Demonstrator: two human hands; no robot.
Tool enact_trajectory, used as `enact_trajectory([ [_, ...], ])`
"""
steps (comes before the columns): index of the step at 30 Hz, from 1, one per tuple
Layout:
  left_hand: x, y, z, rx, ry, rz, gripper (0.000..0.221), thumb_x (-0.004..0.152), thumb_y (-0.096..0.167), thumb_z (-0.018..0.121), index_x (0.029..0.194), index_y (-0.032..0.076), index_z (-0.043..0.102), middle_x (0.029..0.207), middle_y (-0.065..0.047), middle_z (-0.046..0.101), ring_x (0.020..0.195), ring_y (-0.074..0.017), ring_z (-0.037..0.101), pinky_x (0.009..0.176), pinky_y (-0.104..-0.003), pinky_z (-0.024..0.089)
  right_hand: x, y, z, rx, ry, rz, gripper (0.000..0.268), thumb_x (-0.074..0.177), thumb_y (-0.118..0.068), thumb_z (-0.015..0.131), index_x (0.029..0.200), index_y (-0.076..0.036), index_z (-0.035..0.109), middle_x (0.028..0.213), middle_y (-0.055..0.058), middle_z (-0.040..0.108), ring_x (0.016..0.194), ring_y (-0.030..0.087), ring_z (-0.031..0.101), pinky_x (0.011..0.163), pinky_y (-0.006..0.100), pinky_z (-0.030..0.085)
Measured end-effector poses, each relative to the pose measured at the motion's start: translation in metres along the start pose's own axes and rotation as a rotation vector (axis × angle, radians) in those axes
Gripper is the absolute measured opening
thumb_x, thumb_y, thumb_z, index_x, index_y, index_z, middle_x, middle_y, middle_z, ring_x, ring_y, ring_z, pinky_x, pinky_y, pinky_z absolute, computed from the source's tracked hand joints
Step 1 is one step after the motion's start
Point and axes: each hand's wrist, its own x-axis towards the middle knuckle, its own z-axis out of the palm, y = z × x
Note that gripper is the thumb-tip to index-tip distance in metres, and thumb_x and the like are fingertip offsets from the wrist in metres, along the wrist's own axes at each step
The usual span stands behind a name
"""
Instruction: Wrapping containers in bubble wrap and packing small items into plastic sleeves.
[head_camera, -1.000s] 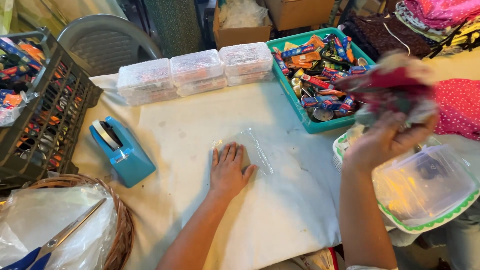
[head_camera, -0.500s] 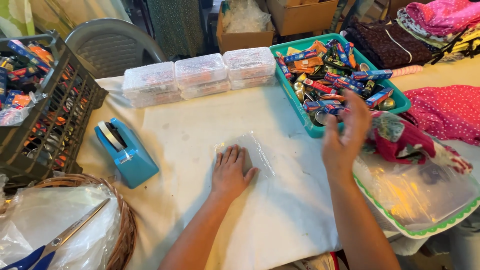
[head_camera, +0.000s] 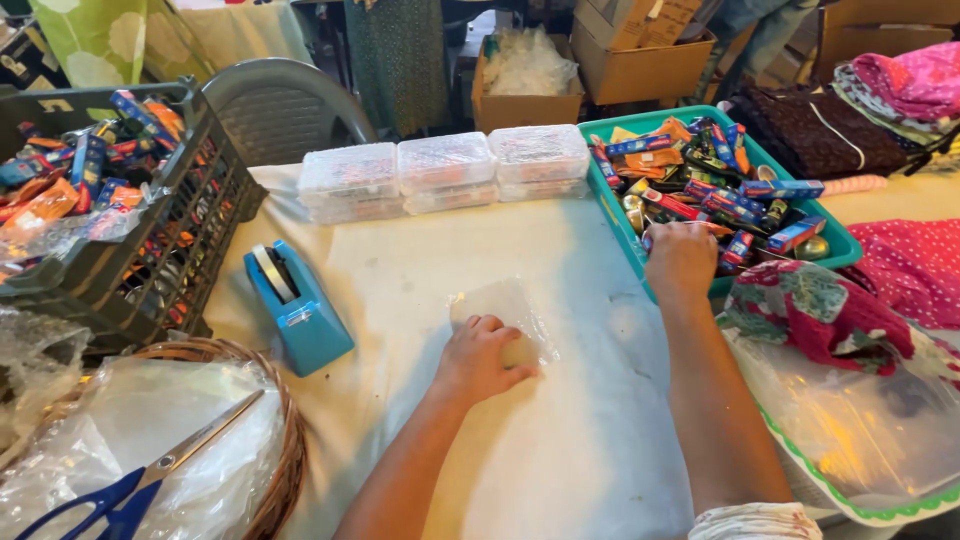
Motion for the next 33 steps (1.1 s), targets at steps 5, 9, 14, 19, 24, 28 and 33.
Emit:
enact_trajectory([
  [5,0.000,-0.008,0.009,-0.056,0.137,0.192,0.051,0.064,0.039,0.089,0.105,0.011,0.077,0.105,-0.008,0.069,0.107,-0.0319,0.060,0.089,-0.044,0.051,-0.007,-0.025,-0.049,0.336,0.361,-0.026,0.024,0.089,-0.005,0.075,0.112,-0.010,0.070,0.106,0.011,0.071,0.101,0.036,0.065,0.086,0.047,0.053],
  [9,0.001,-0.015,0.023,-0.040,0.073,0.093,0.033,0.078,0.036,0.082,0.103,0.016,0.078,0.109,-0.002,0.072,0.111,-0.0275,0.062,0.091,-0.041,0.054,-0.031,-0.061,-0.079,0.744,0.413,-0.016,0.032,0.091,-0.003,0.078,0.119,-0.004,0.063,0.109,0.013,0.068,0.098,0.027,0.069,0.086,0.039,0.057],
  [14,-0.003,-0.015,0.023,-0.008,0.084,0.072,0.024,0.087,0.035,0.078,0.103,0.017,0.078,0.114,0.001,0.075,0.111,-0.0256,0.065,0.094,-0.039,0.055,-0.071,-0.074,-0.039,1.430,0.139,0.050,0.037,0.094,0.000,0.070,0.127,0.000,0.053,0.114,0.009,0.065,0.099,0.014,0.068,0.086,0.027,0.058],
  [19,0.002,-0.014,0.014,-0.082,0.148,0.259,0.041,0.067,0.024,0.081,0.105,0.009,0.078,0.117,-0.013,0.072,0.110,-0.0360,0.061,0.092,-0.046,0.052,-0.095,-0.079,-0.005,1.820,-0.070,0.254,0.027,0.095,0.001,0.068,0.119,-0.002,0.055,0.110,0.009,0.065,0.098,0.016,0.070,0.090,0.033,0.061],
  [24,0.001,-0.025,0.026,-0.072,0.154,0.233,0.027,0.077,0.013,0.071,0.103,0.015,0.080,0.118,-0.009,0.074,0.116,-0.0304,0.066,0.096,-0.042,0.054,-0.101,-0.088,-0.010,1.973,-0.206,0.482,0.020,0.094,-0.001,0.069,0.110,-0.004,0.057,0.106,0.009,0.066,0.095,0.019,0.072,0.090,0.038,0.063],
  [28,0.000,-0.014,0.017,-0.118,0.202,0.117,0.009,0.087,0.018,0.072,0.093,0.013,0.077,0.105,-0.004,0.077,0.102,-0.0268,0.071,0.084,-0.039,0.058,-0.105,-0.090,-0.012,2.006,-0.236,0.489,0.016,0.095,-0.003,0.068,0.107,-0.005,0.058,0.102,0.010,0.070,0.092,0.020,0.073,0.085,0.039,0.064],
  [33,0.001,-0.011,0.014,-0.144,0.315,0.089,0.008,0.088,0.019,0.072,0.087,0.012,0.076,0.094,-0.005,0.076,0.089,-0.0274,0.072,0.075,-0.039,0.058,-0.105,-0.088,-0.012,2.028,-0.246,0.458,0.013,0.097,-0.005,0.068,0.107,-0.005,0.059,0.095,0.011,0.071,0.084,0.020,0.073,0.076,0.038,0.063],
])
